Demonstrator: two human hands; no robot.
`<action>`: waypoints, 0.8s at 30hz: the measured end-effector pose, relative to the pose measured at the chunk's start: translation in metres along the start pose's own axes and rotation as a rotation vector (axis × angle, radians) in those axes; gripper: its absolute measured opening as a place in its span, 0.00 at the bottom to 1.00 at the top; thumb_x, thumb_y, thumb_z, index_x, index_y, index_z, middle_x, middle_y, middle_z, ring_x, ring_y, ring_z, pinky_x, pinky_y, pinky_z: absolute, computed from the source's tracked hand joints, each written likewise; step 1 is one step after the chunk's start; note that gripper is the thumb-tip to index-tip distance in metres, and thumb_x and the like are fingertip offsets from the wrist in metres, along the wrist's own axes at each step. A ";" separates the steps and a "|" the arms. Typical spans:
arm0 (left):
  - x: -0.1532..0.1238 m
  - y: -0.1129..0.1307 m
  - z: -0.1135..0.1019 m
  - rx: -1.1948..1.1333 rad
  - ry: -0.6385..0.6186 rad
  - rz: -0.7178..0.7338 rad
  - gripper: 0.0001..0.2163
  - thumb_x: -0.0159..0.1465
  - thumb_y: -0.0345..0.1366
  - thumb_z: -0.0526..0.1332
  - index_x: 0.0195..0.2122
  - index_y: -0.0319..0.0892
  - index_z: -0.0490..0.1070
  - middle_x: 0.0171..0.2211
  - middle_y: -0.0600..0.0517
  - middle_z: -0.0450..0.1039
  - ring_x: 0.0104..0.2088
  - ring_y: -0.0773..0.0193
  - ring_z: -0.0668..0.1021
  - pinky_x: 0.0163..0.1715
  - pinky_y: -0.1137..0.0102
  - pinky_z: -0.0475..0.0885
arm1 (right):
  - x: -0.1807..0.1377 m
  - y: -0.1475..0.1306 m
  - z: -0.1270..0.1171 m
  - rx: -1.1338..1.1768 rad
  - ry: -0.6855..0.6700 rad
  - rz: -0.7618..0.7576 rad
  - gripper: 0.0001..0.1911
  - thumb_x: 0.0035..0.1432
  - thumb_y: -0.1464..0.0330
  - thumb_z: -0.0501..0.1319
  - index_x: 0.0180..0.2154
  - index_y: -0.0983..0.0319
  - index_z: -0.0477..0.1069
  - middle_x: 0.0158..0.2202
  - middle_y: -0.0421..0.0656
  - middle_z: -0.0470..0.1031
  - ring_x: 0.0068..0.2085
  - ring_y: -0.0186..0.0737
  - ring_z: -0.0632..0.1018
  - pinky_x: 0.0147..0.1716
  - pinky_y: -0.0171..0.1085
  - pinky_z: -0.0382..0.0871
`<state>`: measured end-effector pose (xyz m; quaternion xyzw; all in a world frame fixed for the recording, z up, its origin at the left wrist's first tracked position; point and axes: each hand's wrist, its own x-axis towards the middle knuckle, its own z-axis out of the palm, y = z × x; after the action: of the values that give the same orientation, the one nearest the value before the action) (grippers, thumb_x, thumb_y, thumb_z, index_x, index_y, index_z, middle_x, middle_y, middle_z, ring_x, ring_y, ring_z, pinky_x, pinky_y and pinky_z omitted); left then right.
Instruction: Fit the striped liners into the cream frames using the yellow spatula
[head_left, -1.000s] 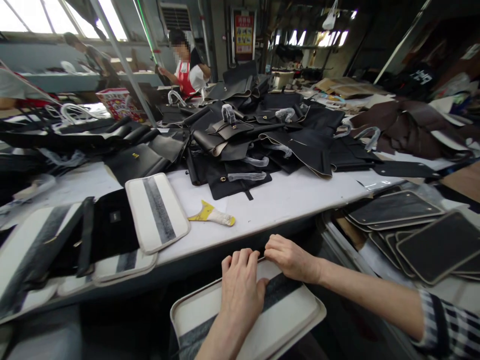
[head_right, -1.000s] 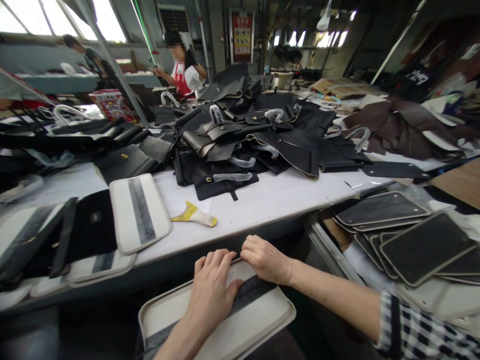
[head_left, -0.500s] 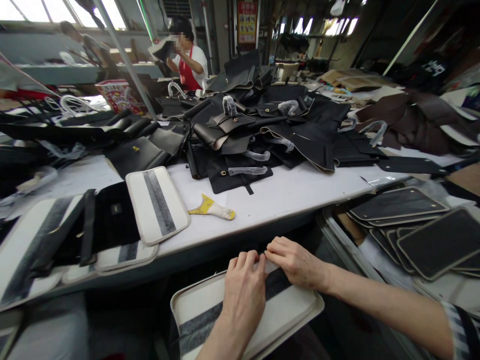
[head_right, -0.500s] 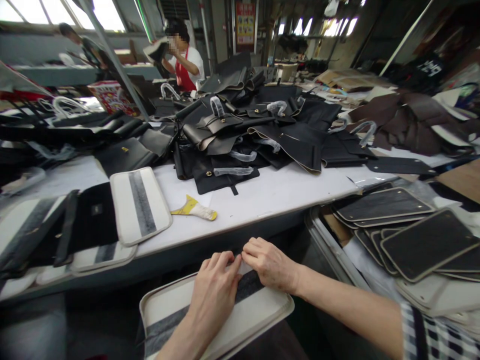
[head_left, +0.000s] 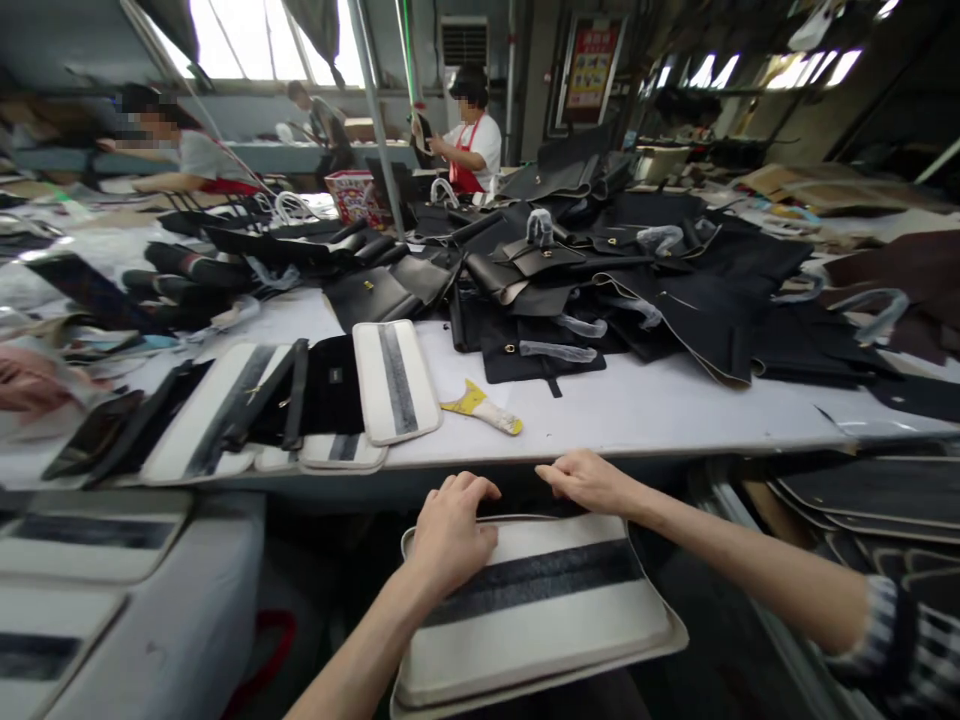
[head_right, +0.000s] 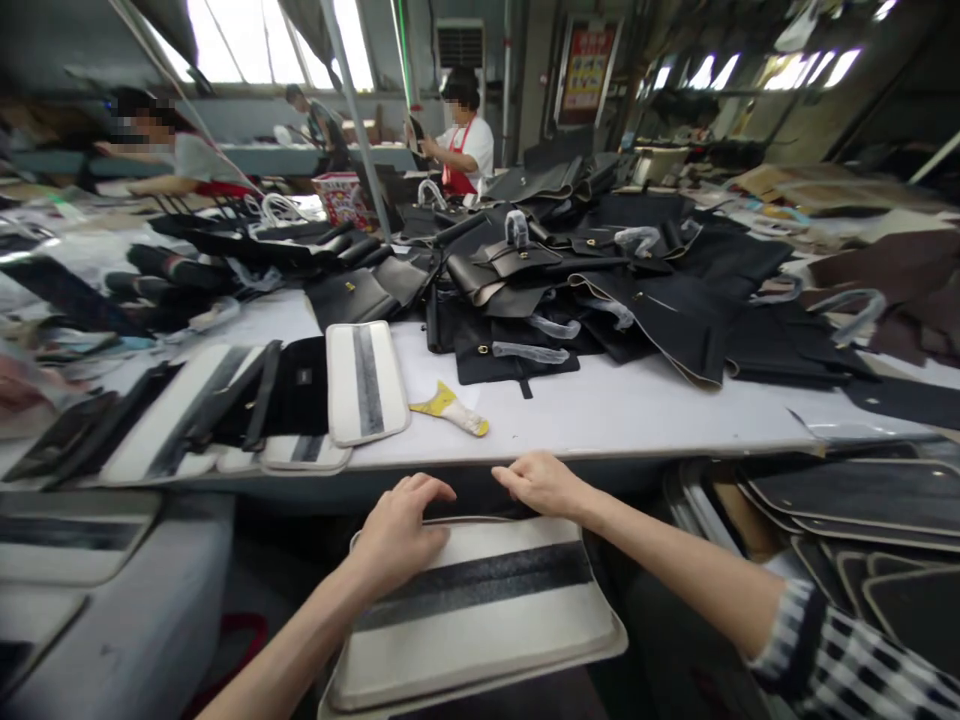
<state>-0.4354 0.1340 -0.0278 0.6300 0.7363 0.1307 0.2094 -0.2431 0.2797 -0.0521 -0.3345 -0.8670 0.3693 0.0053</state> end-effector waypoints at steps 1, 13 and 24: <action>-0.001 -0.007 -0.003 -0.003 -0.034 -0.040 0.14 0.53 0.31 0.60 0.41 0.47 0.72 0.44 0.53 0.74 0.48 0.57 0.74 0.44 0.64 0.66 | 0.012 0.001 0.004 0.047 -0.026 0.021 0.31 0.67 0.53 0.47 0.20 0.64 0.71 0.18 0.43 0.69 0.23 0.36 0.70 0.27 0.36 0.61; 0.004 -0.019 -0.011 -0.064 -0.154 -0.157 0.04 0.51 0.36 0.62 0.30 0.47 0.71 0.32 0.55 0.77 0.35 0.57 0.78 0.31 0.68 0.66 | 0.061 -0.026 0.060 0.258 -0.429 -0.181 0.34 0.69 0.48 0.37 0.34 0.61 0.74 0.33 0.44 0.77 0.35 0.41 0.76 0.42 0.38 0.68; -0.021 -0.057 -0.017 -0.342 -0.121 -0.285 0.12 0.50 0.45 0.69 0.31 0.46 0.73 0.31 0.56 0.76 0.34 0.61 0.76 0.30 0.71 0.64 | 0.055 -0.052 0.058 0.304 -0.572 -0.332 0.26 0.72 0.56 0.39 0.60 0.56 0.65 0.60 0.42 0.69 0.59 0.45 0.69 0.61 0.45 0.58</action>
<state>-0.4908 0.1053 -0.0359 0.4818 0.7710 0.1847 0.3733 -0.3311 0.2487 -0.0735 -0.0678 -0.8110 0.5669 -0.1281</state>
